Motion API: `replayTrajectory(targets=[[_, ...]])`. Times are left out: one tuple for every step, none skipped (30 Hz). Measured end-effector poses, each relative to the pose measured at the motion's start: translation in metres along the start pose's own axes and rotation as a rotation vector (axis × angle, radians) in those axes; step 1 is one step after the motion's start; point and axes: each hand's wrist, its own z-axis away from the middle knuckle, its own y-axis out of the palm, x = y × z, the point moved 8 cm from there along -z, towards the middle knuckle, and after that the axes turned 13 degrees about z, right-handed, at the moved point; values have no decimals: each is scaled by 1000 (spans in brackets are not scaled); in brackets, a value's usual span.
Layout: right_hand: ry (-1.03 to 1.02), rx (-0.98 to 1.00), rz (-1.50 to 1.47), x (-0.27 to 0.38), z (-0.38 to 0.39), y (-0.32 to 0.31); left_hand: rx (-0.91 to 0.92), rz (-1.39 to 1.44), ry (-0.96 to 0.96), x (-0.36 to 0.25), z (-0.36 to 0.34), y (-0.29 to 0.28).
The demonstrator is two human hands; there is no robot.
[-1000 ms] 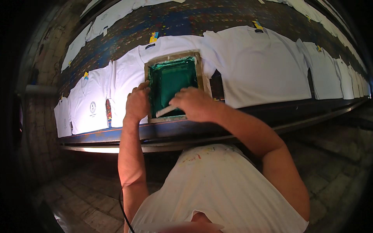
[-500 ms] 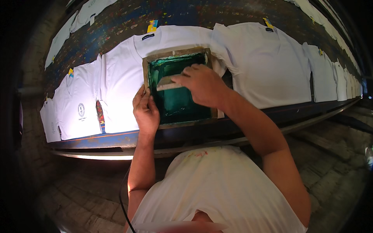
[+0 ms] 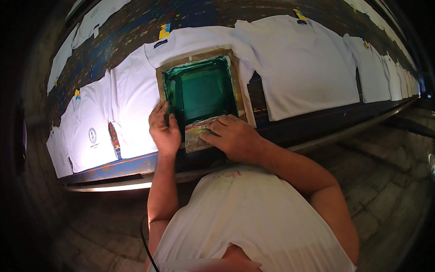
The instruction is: The person uses a squeegee to pull green ink across a screen printing frame, transferring a design onto white t-shirts laid out on a table. They repeat the process on multiple shirts, lifting the frame to reveal the printed logo.
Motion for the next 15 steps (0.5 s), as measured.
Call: replayTrajectory(targets=[[-2, 25, -44, 1, 4, 1, 2, 14, 4, 0, 1, 0], [-5, 48, -87, 0, 7, 3, 8, 23, 9, 0, 1, 0], [30, -23, -106, -4, 12, -3, 12, 32, 18, 0, 2, 0], [66, -94, -127, -10, 18, -9, 19, 41, 22, 0, 3, 0], [104, -141, -142, -17, 24, -12, 7, 27, 56, -3, 5, -2], [232, -262, -118, -32, 33, -19, -5, 14, 86, -6, 7, -3], [365, -358, -88, -48, 44, -22, -17, -1, 109, -9, 11, -4], [510, -430, -65, -63, 55, -22, -39, 16, 140, -13, 14, -7], [583, -417, -333, -79, 60, -8, -62, 31, 167, -16, 16, -9], [663, -377, -609, -93, 63, 10, -83, 51, 184, -19, 18, -10], [794, -298, -882, -103, 71, 30, -93, 41, 215, -23, 20, -12], [724, -289, -915, -103, 72, 31, -106, 46, 223, -27, 21, -13], [711, -247, -942, -104, 72, 37, -107, 51, 207, -28, 21, -14], [708, -202, -959, -105, 73, 40, -109, 61, 193, -31, 20, -15], [685, -181, -960, -108, 75, 39, -117, 79, 171, -34, 19, -16]])
